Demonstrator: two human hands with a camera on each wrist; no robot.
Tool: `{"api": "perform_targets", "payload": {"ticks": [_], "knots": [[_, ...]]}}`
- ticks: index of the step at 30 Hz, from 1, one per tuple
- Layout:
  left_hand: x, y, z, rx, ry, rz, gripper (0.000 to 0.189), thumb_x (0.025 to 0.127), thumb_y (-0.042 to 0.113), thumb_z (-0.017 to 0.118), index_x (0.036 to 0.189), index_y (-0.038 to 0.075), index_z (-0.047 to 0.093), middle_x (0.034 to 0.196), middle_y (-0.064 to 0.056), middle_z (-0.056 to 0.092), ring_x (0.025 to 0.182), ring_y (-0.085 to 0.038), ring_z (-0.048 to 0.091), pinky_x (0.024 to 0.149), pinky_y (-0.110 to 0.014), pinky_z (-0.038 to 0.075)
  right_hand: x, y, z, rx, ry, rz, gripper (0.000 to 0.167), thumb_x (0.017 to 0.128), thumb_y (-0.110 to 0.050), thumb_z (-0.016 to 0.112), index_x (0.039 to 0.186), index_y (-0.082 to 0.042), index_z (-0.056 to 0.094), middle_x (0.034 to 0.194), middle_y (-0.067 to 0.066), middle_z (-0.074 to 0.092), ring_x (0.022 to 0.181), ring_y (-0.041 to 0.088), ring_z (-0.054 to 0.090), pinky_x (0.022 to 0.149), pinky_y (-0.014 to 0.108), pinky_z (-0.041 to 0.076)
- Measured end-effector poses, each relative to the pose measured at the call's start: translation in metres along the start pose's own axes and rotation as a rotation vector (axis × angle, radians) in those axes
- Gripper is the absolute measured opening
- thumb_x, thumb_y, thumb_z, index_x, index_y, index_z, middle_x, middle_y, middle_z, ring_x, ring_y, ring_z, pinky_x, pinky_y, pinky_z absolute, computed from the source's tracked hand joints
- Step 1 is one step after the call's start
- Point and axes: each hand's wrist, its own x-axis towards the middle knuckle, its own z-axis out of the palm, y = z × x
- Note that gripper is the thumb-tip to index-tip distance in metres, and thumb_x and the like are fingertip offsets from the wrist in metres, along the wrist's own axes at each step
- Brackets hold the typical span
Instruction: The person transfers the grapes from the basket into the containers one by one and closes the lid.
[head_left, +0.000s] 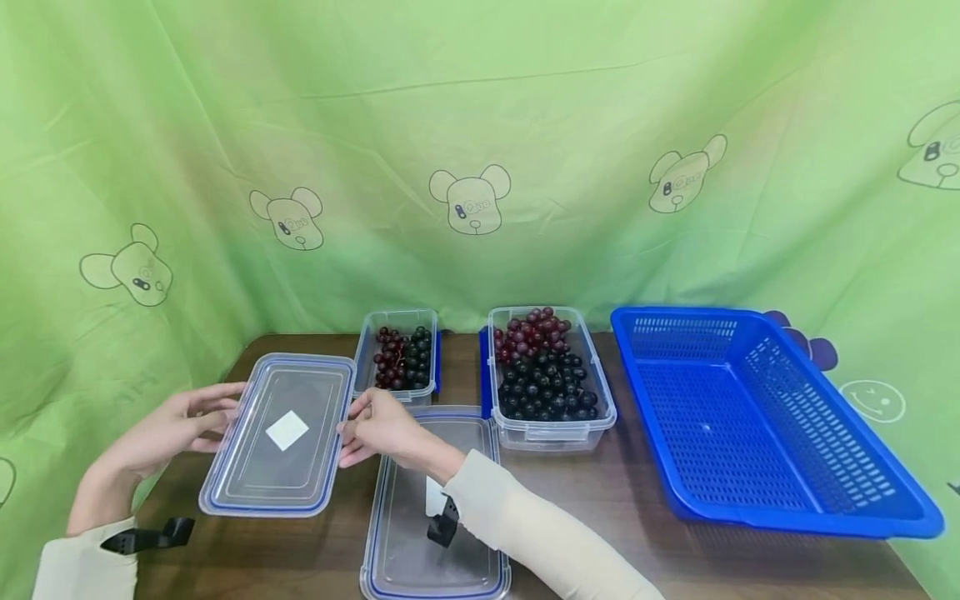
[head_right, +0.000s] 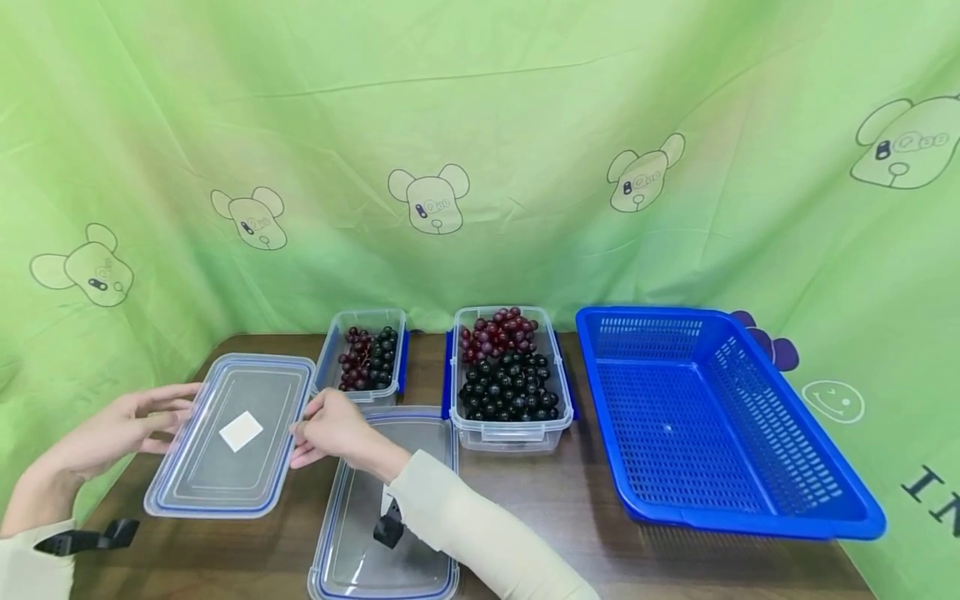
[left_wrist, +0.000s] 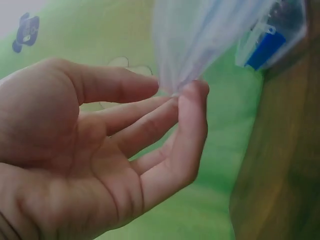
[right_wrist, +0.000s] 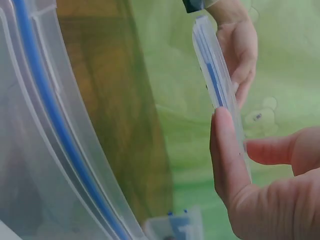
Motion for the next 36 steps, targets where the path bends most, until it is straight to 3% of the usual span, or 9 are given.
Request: {"api": "perform_targets", "payload": {"ticks": [7, 13, 19, 24, 31, 36], "knots": [[0.027, 0.021, 0.008, -0.009, 0.043, -0.014, 0.051, 0.109, 0.011, 0.055, 0.146, -0.019, 0.04, 0.11, 0.015, 0.076, 0.094, -0.007, 0.073, 0.085, -0.027, 0.066, 0.006, -0.019, -0.024, 0.015, 0.065, -0.062, 0.02, 0.097, 0.011, 0.058, 0.116, 0.008, 0.052, 0.086, 0.011, 0.068, 0.06, 0.018, 0.068, 0.066, 0.032, 0.067], [0.057, 0.031, 0.018, -0.034, 0.05, -0.004, 0.049, 0.108, 0.005, 0.052, 0.148, -0.021, 0.038, 0.106, 0.003, 0.075, 0.09, -0.006, 0.073, 0.085, -0.025, 0.065, 0.012, -0.037, -0.048, -0.01, 0.12, -0.096, 0.021, 0.1, 0.003, 0.062, 0.118, 0.01, 0.054, 0.078, 0.008, 0.064, 0.058, 0.015, 0.067, 0.061, 0.028, 0.066], [0.087, 0.039, 0.031, -0.075, 0.052, -0.011, 0.051, 0.108, 0.005, 0.053, 0.151, -0.018, 0.038, 0.103, 0.005, 0.074, 0.091, -0.005, 0.072, 0.087, -0.023, 0.064, 0.018, -0.05, -0.075, -0.031, 0.198, -0.078, 0.025, 0.102, 0.002, 0.061, 0.124, 0.011, 0.056, 0.083, 0.006, 0.065, 0.06, 0.014, 0.066, 0.061, 0.025, 0.064], [0.113, 0.047, 0.037, -0.168, 0.065, -0.022, 0.054, 0.109, 0.009, 0.053, 0.156, -0.012, 0.036, 0.101, 0.013, 0.073, 0.094, -0.004, 0.071, 0.089, -0.022, 0.062, 0.023, -0.062, -0.097, -0.035, 0.261, -0.046, 0.027, 0.102, 0.001, 0.061, 0.127, 0.009, 0.058, 0.086, 0.006, 0.066, 0.062, 0.013, 0.065, 0.061, 0.023, 0.063], [0.149, 0.056, 0.046, -0.425, 0.122, -0.038, 0.056, 0.109, 0.012, 0.057, 0.158, -0.006, 0.038, 0.093, 0.012, 0.077, 0.085, -0.003, 0.071, 0.08, -0.02, 0.061, 0.03, -0.071, -0.121, 0.001, 0.336, 0.015, 0.032, 0.102, 0.0, 0.062, 0.132, 0.007, 0.058, 0.088, 0.006, 0.064, 0.065, 0.014, 0.063, 0.063, 0.023, 0.063], [0.167, 0.061, 0.053, -0.411, 0.159, -0.095, 0.054, 0.108, 0.014, 0.059, 0.156, -0.005, 0.044, 0.09, 0.014, 0.076, 0.083, -0.002, 0.07, 0.077, -0.018, 0.06, 0.037, -0.069, -0.135, 0.02, 0.377, 0.046, 0.029, 0.101, -0.001, 0.064, 0.13, 0.004, 0.062, 0.085, 0.005, 0.063, 0.068, 0.015, 0.063, 0.067, 0.024, 0.063]]}}
